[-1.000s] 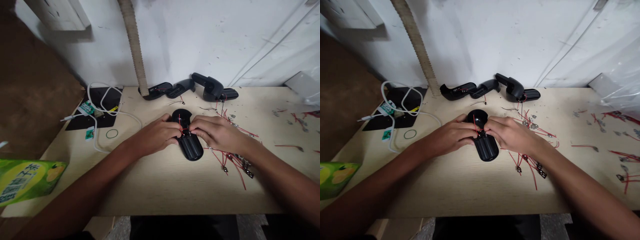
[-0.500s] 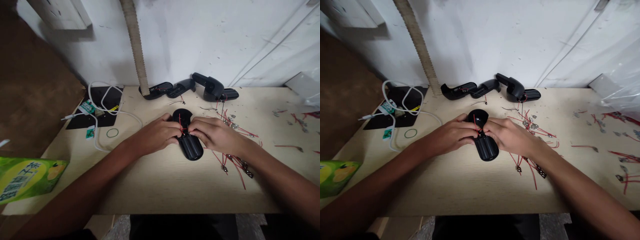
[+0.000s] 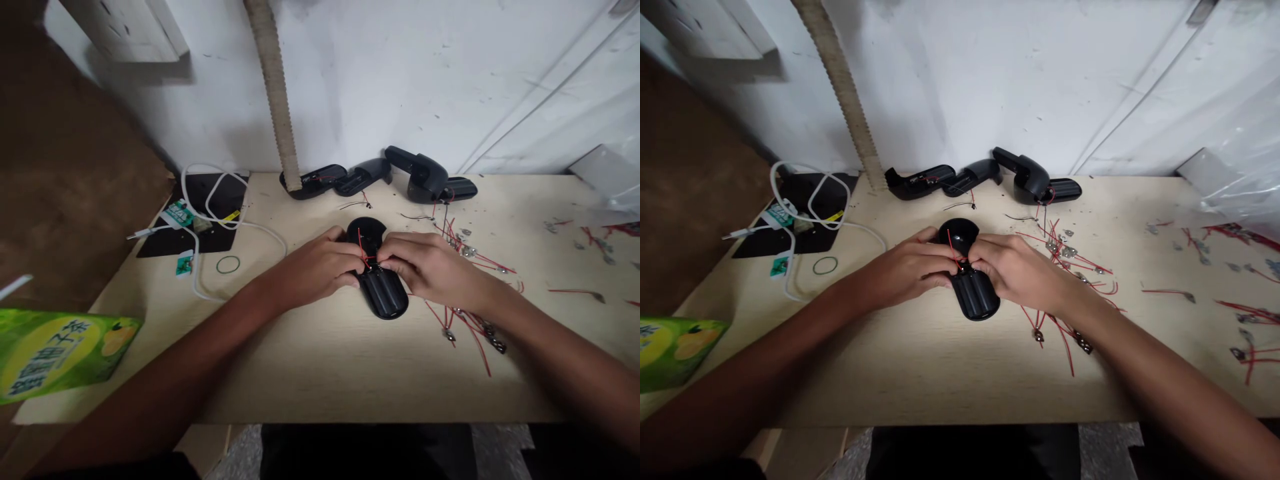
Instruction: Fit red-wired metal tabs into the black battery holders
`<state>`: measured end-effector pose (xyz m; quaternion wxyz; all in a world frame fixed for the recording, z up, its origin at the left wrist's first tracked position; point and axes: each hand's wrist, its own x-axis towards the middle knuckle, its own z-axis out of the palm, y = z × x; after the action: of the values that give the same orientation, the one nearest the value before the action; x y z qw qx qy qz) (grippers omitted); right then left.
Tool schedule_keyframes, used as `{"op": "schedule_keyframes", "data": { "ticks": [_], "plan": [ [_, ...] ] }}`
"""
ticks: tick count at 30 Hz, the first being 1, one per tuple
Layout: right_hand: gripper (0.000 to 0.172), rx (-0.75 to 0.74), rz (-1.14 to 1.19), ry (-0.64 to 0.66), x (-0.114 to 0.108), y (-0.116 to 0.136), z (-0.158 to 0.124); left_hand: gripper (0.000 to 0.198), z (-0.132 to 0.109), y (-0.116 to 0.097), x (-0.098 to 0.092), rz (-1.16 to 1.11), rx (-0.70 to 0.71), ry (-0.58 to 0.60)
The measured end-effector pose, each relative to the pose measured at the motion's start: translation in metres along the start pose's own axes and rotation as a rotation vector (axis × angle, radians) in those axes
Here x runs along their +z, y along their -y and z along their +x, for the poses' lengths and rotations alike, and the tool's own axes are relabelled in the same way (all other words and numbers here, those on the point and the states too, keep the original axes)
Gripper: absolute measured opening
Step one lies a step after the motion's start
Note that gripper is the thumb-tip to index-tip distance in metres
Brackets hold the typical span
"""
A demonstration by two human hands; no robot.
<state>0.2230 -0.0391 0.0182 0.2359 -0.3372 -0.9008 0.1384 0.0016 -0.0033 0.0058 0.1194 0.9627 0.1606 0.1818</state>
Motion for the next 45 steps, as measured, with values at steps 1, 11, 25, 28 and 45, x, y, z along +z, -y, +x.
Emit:
{"op": "schedule_keyframes", "data": {
  "ticks": [1,11,25,28,45],
  "plan": [
    [0.014,-0.016,0.010,0.004,0.000,-0.001,0.000,0.013,0.000,0.000,0.000,0.003,0.010,-0.012],
    [0.016,-0.037,-0.038,-0.002,0.007,-0.003,0.000,0.013,0.001,0.000,0.000,-0.021,-0.014,-0.009],
    [0.009,0.116,0.170,-0.189,0.007,-0.004,0.000,0.017,-0.002,0.007,0.002,0.007,-0.009,-0.055],
    [0.009,0.077,0.143,-0.194,0.007,-0.004,0.000,0.021,-0.002,0.007,0.002,-0.003,0.014,-0.068],
    [0.014,-0.086,-0.038,-0.191,0.012,-0.006,-0.003,0.015,-0.001,0.001,-0.004,-0.011,-0.021,-0.003]
  ]
}}
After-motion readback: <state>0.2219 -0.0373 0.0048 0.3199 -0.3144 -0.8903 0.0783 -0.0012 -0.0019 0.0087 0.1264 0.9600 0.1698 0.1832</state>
